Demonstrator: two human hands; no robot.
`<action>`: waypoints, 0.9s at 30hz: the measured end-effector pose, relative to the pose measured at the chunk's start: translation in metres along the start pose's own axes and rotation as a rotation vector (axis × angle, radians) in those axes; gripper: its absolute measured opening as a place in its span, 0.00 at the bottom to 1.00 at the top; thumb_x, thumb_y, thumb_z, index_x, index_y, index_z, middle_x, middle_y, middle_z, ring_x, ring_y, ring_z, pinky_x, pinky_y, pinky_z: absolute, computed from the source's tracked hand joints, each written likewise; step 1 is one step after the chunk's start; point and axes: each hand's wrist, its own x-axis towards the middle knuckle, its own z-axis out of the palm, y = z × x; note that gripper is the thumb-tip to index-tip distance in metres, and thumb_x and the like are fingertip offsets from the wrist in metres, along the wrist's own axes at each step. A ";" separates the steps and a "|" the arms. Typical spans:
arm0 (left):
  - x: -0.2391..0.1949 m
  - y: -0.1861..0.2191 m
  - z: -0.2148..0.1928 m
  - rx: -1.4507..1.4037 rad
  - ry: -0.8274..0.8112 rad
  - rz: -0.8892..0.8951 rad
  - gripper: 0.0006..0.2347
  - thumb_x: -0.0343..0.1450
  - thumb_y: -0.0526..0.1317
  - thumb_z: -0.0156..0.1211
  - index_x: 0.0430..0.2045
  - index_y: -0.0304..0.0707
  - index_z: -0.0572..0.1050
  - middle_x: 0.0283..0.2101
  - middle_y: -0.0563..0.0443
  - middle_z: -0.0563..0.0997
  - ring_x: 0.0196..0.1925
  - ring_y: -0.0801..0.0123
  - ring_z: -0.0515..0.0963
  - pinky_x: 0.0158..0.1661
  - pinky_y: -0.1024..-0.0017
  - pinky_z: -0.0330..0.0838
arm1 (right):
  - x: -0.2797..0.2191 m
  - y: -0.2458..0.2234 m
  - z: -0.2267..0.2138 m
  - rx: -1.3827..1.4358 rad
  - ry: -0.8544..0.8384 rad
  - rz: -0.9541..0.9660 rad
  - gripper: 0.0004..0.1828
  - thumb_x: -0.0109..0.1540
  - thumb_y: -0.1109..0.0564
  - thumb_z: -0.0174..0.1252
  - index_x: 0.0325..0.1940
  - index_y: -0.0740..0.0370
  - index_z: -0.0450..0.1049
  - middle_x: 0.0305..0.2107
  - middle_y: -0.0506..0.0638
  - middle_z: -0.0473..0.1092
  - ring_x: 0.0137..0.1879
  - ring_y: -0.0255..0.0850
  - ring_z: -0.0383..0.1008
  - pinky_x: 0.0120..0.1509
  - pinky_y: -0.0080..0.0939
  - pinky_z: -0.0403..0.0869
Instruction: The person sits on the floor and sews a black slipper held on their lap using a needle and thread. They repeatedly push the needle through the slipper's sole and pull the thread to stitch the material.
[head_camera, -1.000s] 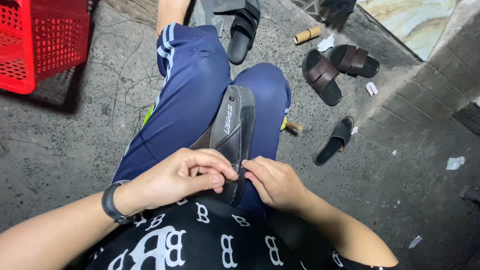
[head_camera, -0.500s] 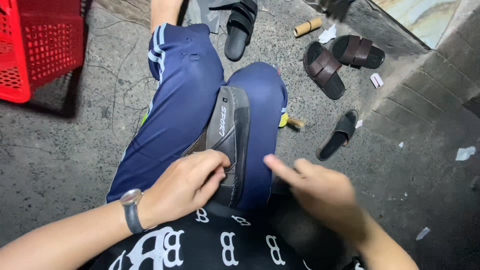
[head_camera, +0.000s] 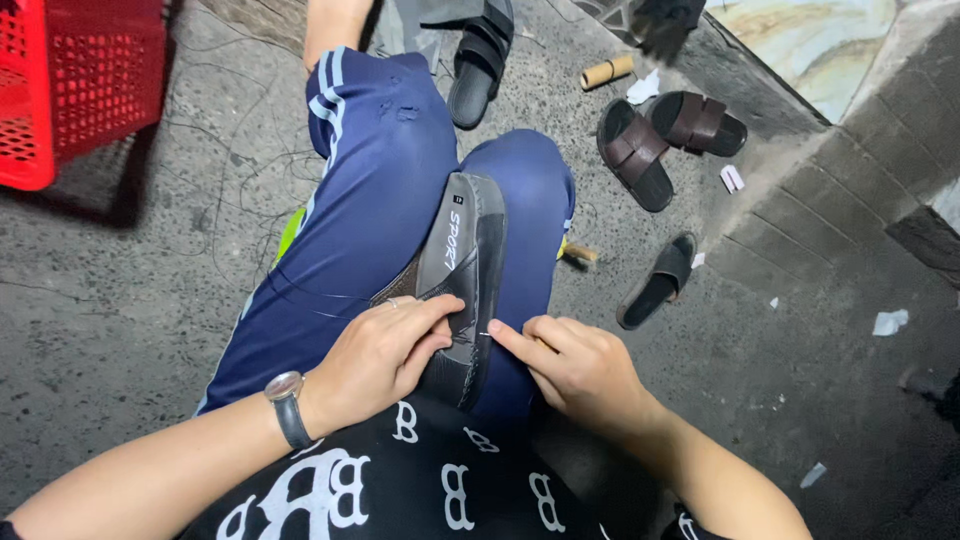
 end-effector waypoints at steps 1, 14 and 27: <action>0.000 -0.001 0.000 -0.004 0.001 -0.005 0.11 0.69 0.32 0.53 0.43 0.25 0.72 0.26 0.45 0.79 0.31 0.55 0.80 0.34 0.65 0.74 | 0.001 0.000 -0.001 0.002 -0.006 0.000 0.21 0.62 0.59 0.43 0.58 0.49 0.71 0.29 0.43 0.65 0.25 0.37 0.67 0.28 0.31 0.69; 0.001 0.005 -0.015 -0.163 0.000 -0.112 0.13 0.67 0.31 0.55 0.45 0.26 0.72 0.23 0.47 0.78 0.27 0.59 0.78 0.32 0.65 0.74 | 0.013 0.000 0.031 0.120 0.082 -0.083 0.11 0.62 0.57 0.45 0.43 0.59 0.72 0.26 0.45 0.64 0.25 0.40 0.67 0.26 0.33 0.69; 0.008 0.011 -0.025 -0.173 -0.244 -0.219 0.13 0.69 0.33 0.51 0.47 0.37 0.64 0.28 0.54 0.76 0.29 0.67 0.77 0.36 0.71 0.69 | 0.001 -0.008 -0.036 -0.427 -0.294 -0.036 0.29 0.55 0.55 0.52 0.62 0.38 0.65 0.20 0.38 0.53 0.19 0.31 0.59 0.16 0.33 0.59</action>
